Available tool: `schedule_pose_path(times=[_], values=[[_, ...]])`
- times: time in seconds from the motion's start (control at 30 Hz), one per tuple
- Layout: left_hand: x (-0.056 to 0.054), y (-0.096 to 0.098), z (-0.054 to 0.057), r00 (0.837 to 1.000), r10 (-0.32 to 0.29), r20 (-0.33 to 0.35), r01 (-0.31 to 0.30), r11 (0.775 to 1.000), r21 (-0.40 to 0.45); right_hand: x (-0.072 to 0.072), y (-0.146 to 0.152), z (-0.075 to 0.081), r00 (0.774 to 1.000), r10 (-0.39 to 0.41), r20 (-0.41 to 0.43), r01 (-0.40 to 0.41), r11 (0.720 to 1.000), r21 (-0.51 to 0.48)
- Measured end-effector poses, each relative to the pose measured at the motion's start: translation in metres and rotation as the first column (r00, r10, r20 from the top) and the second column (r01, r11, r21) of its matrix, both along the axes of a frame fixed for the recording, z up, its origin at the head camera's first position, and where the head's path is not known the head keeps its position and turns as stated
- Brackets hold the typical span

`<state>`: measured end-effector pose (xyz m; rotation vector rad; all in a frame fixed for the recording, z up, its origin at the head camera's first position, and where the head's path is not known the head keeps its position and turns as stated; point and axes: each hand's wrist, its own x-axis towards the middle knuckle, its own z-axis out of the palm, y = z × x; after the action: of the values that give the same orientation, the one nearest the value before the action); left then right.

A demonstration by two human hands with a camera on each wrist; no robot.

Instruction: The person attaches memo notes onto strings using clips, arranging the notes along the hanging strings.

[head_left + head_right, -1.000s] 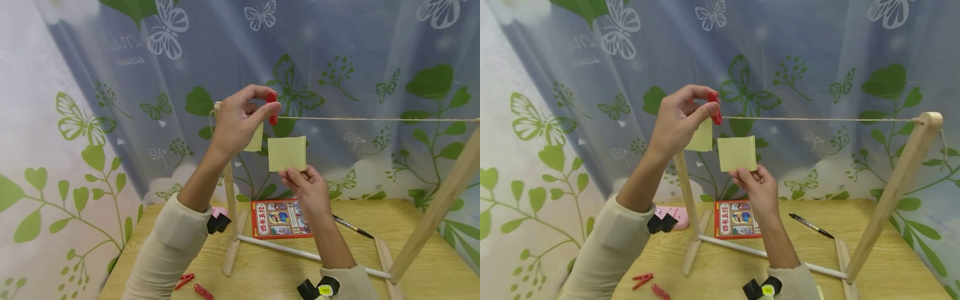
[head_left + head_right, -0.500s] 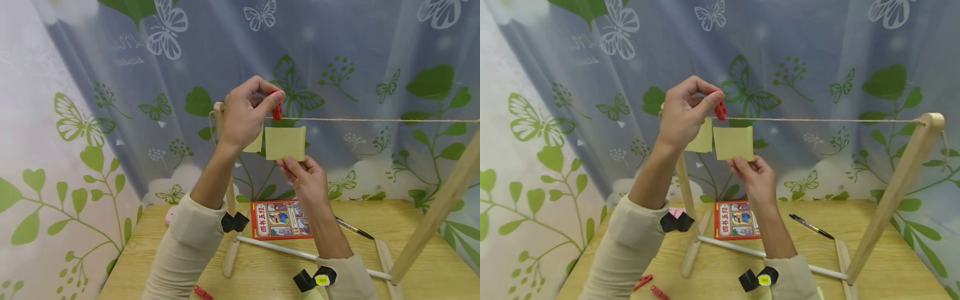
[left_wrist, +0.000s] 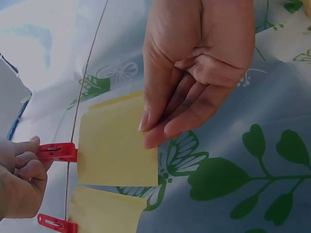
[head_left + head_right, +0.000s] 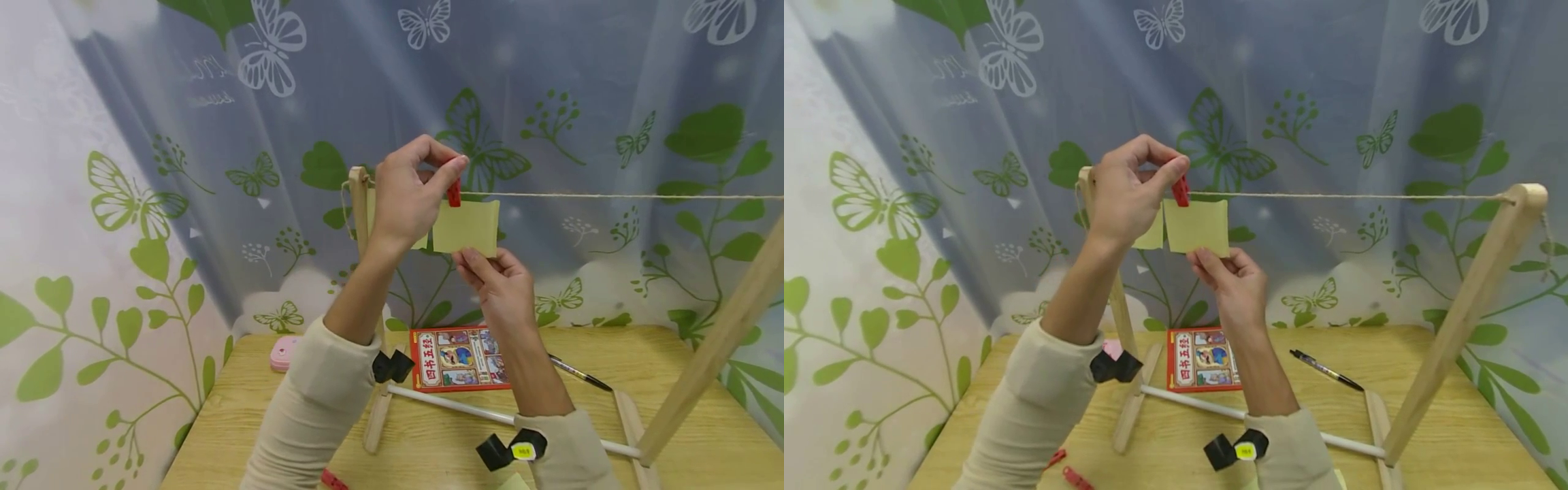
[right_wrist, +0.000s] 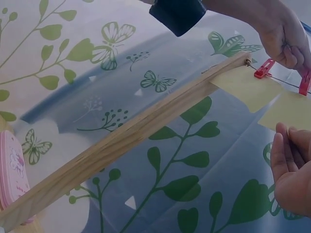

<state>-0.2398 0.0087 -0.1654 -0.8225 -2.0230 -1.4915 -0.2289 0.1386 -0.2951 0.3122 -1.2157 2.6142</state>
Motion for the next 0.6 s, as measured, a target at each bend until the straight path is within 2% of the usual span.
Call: schedule_pose_path(times=[0.17,0.43,0.6], values=[[0.0000,0.0029,-0.0036,1.000,0.009,0.016,-0.009,1.000,-0.029,0.0000,0.0000,0.0015,1.000,0.003,0.015,-0.002,1.000,-0.028],[0.0003,0.0030,-0.0044,0.999,0.016,0.040,-0.014,0.999,-0.046,-0.0006,-0.0017,0.0022,0.999,-0.029,0.022,0.028,1.000,0.011],[0.0001,0.0025,-0.0056,0.996,0.029,0.080,-0.023,0.997,-0.078,-0.0012,-0.0019,0.0026,0.999,-0.037,0.016,0.037,0.999,0.015]])
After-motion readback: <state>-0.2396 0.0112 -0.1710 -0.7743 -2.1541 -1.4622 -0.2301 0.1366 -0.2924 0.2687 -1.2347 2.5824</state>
